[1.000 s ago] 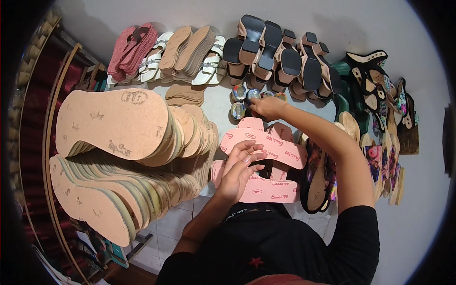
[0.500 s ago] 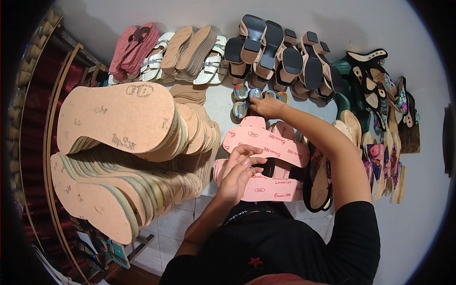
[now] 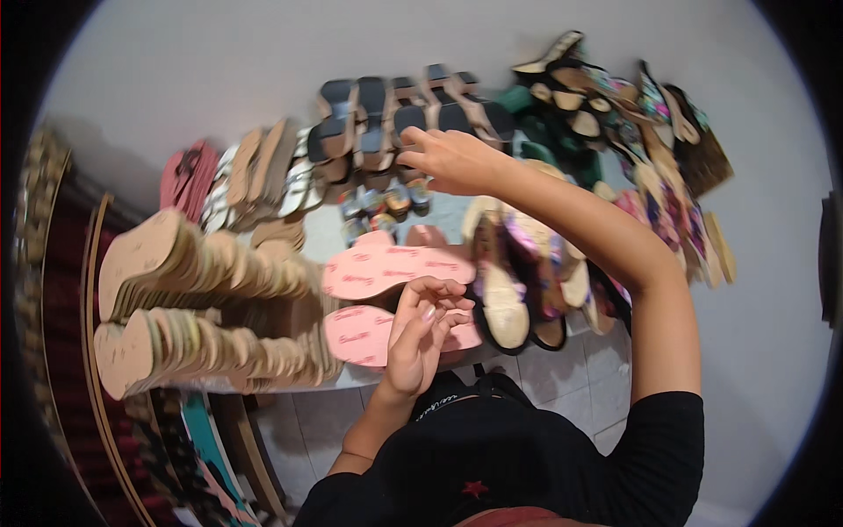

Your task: Organizing and inspecting various shoe heels and soles on a workbench.

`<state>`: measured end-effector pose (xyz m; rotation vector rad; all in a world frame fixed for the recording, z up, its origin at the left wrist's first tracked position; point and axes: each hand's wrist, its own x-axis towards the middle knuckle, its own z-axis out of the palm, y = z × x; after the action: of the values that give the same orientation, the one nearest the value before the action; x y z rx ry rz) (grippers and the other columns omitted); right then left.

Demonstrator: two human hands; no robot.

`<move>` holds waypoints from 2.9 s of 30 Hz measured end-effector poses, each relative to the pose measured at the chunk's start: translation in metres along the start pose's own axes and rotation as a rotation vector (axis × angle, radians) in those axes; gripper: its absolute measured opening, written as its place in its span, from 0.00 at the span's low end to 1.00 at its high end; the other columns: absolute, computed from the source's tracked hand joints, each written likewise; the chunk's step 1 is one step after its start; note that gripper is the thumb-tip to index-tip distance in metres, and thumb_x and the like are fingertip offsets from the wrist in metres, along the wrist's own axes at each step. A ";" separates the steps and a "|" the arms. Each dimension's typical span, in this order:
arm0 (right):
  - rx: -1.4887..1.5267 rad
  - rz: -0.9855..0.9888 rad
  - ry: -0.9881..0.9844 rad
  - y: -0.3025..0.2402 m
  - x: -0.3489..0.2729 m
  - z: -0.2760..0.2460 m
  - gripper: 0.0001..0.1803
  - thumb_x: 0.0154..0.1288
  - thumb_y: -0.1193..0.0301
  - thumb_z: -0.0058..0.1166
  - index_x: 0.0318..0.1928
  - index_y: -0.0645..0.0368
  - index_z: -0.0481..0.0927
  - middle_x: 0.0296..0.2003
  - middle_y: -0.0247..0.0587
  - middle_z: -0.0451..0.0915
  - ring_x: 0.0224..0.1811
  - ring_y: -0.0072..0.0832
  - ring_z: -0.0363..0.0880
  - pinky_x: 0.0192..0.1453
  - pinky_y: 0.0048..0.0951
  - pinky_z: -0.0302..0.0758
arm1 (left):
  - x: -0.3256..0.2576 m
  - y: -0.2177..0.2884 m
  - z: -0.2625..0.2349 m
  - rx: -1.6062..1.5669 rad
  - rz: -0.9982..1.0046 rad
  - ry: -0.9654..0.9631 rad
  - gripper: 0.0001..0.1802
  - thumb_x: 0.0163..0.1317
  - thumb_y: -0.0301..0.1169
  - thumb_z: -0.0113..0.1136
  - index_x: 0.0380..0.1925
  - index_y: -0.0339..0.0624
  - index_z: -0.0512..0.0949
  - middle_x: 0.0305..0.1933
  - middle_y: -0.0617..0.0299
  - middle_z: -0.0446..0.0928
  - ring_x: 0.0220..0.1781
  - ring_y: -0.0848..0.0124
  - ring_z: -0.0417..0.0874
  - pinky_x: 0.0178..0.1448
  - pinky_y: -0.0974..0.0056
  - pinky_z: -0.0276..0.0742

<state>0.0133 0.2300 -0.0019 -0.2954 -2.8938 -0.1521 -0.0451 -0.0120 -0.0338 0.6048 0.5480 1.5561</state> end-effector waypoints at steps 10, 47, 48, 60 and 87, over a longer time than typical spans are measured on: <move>0.282 0.503 0.166 -0.073 -0.344 -0.170 0.24 0.46 0.71 0.60 0.47 0.57 0.71 0.43 0.41 0.69 0.38 0.37 0.73 0.44 0.30 0.70 | 0.007 -0.150 0.169 -0.122 -0.171 -0.389 0.08 0.57 0.28 0.45 0.38 0.41 0.64 0.43 0.55 0.67 0.45 0.67 0.72 0.51 0.63 0.66; 0.917 1.096 0.267 0.385 -0.790 -0.038 0.26 0.50 0.65 0.59 0.51 0.56 0.71 0.43 0.45 0.72 0.42 0.32 0.73 0.49 0.31 0.69 | 0.196 -0.490 0.446 0.122 0.205 -0.037 0.04 0.55 0.27 0.45 0.26 0.45 0.62 0.37 0.61 0.64 0.41 0.68 0.69 0.49 0.64 0.65; 0.941 1.057 0.246 0.408 -0.788 -0.017 0.26 0.50 0.65 0.59 0.51 0.56 0.71 0.43 0.45 0.72 0.42 0.32 0.73 0.49 0.31 0.69 | 0.198 -0.497 0.454 0.151 0.228 -0.010 0.04 0.56 0.27 0.46 0.26 0.45 0.62 0.37 0.61 0.64 0.41 0.68 0.69 0.49 0.63 0.65; 0.495 0.887 -0.652 0.475 -0.706 0.077 0.73 0.19 0.65 0.77 0.66 0.28 0.37 0.65 0.56 0.33 0.62 0.51 0.57 0.59 0.44 0.64 | 0.201 -0.560 0.507 0.269 0.402 0.372 0.03 0.55 0.26 0.45 0.25 0.45 0.63 0.36 0.61 0.65 0.39 0.66 0.70 0.47 0.62 0.66; 0.767 0.485 -0.052 0.518 -0.753 0.095 0.44 0.31 0.73 0.66 0.55 0.45 0.61 0.48 0.40 0.68 0.45 0.35 0.74 0.47 0.35 0.72 | 0.218 -0.585 0.516 0.161 0.376 0.484 0.03 0.53 0.21 0.42 0.26 0.41 0.65 0.37 0.58 0.67 0.38 0.67 0.71 0.47 0.65 0.66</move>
<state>0.8200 0.6062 -0.2303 -0.8177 -2.5763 1.0130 0.7246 0.2404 -0.0269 0.4659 0.9726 2.0462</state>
